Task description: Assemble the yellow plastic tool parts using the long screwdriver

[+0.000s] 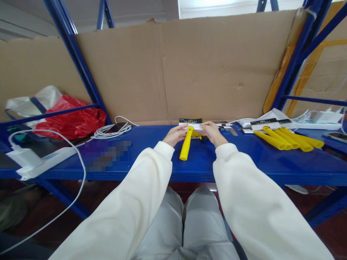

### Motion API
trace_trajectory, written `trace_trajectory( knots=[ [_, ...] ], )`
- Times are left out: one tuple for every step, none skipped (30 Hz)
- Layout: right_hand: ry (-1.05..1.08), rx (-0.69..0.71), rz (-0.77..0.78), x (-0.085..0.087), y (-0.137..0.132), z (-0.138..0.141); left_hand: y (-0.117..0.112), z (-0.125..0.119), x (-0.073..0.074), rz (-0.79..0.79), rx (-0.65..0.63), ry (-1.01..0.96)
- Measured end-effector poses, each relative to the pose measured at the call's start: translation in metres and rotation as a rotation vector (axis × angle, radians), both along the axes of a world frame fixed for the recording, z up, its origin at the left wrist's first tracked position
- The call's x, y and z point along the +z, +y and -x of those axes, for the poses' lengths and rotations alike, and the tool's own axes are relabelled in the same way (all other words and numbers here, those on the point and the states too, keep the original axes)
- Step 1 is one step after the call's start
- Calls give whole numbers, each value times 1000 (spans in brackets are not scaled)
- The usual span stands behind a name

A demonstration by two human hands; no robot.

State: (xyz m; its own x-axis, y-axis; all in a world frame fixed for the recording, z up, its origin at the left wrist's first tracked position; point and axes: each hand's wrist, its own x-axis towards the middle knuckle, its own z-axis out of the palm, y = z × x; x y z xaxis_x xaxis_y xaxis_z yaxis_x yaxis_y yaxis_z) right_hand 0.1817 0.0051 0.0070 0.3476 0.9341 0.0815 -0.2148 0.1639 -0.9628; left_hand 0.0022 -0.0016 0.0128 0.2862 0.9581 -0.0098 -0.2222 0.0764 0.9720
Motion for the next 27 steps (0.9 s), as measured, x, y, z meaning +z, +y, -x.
trace_trajectory(
  knots=[
    [-3, 4, 6, 0, -1, 0, 0, 0, -1, -5, -4, 0],
    [-10, 5, 14, 1, -2, 1, 1, 0, -1, -10, -9, 0],
    [-21, 3, 21, 1, -3, 1, 2, 0, -2, -12, -16, 0],
    [-35, -3, 27, 1, -3, 1, 2, 0, -2, -12, -26, 2],
    [-49, -10, 30, 1, -3, 0, 3, 0, -3, -9, -37, 7],
    [-62, -18, 29, 0, -3, 0, 3, 0, -3, -5, -48, 12],
    [-74, -26, 24, 0, -2, -1, 3, 1, -3, -1, -61, 16],
    [-83, -31, 13, -1, -1, -2, 3, 1, -3, 3, -75, 20],
    [-87, -39, -4, -2, 0, -3, 2, 1, -2, 8, -89, 24],
    [-85, -54, -19, -3, 1, -4, 1, 2, -1, 12, -104, 27],
    [-77, -74, -33, -4, 3, -5, -1, 2, -1, 16, -119, 31],
    [-64, -97, -45, -5, 4, -6, -2, 2, 0, 18, -131, 34],
    [-49, -120, -50, -5, 6, -7, -4, 2, 1, 19, -139, 38],
    [-38, -138, -52, -6, 7, -8, -5, 2, 2, 20, -142, 42],
    [-35, -142, -53, -6, 7, -9, -7, 2, 3, 21, -142, 46],
    [-42, -133, -55, -7, 8, -9, -8, 2, 3, 22, -140, 50],
    [-58, -111, -58, -7, 9, -10, -8, 2, 4, 23, -135, 54],
    [-84, -81, -61, -8, 9, -10, -9, 2, 4, 25, -132, 57],
    [-121, -51, -63, -9, 9, -10, -9, 2, 4, 25, -130, 59],
    [-167, -27, -66, -10, 9, -9, -9, 2, 3, 24, -128, 59],
    [-223, -9, -69, -11, 9, -9, -9, 2, 3, 21, -124, 57],
    [-287, 1, -75, -12, 9, -8, -8, 2, 3, 18, -119, 55],
    [-353, 10, -83, -13, 9, -7, -8, 2, 3, 15, -112, 53],
    [-417, 22, -93, -14, 8, -7, -8, 2, 3, 12, -103, 51],
    [-473, 36, -104, -15, 8, -6, -9, 2, 3, 9, -94, 50],
    [-518, 50, -117, -16, 8, -6, -9, 2, 3, 5, -86, 48],
    [-552, 62, -132, -17, 8, -5, -9, 2, 4, 1, -81, 48]
  ],
)
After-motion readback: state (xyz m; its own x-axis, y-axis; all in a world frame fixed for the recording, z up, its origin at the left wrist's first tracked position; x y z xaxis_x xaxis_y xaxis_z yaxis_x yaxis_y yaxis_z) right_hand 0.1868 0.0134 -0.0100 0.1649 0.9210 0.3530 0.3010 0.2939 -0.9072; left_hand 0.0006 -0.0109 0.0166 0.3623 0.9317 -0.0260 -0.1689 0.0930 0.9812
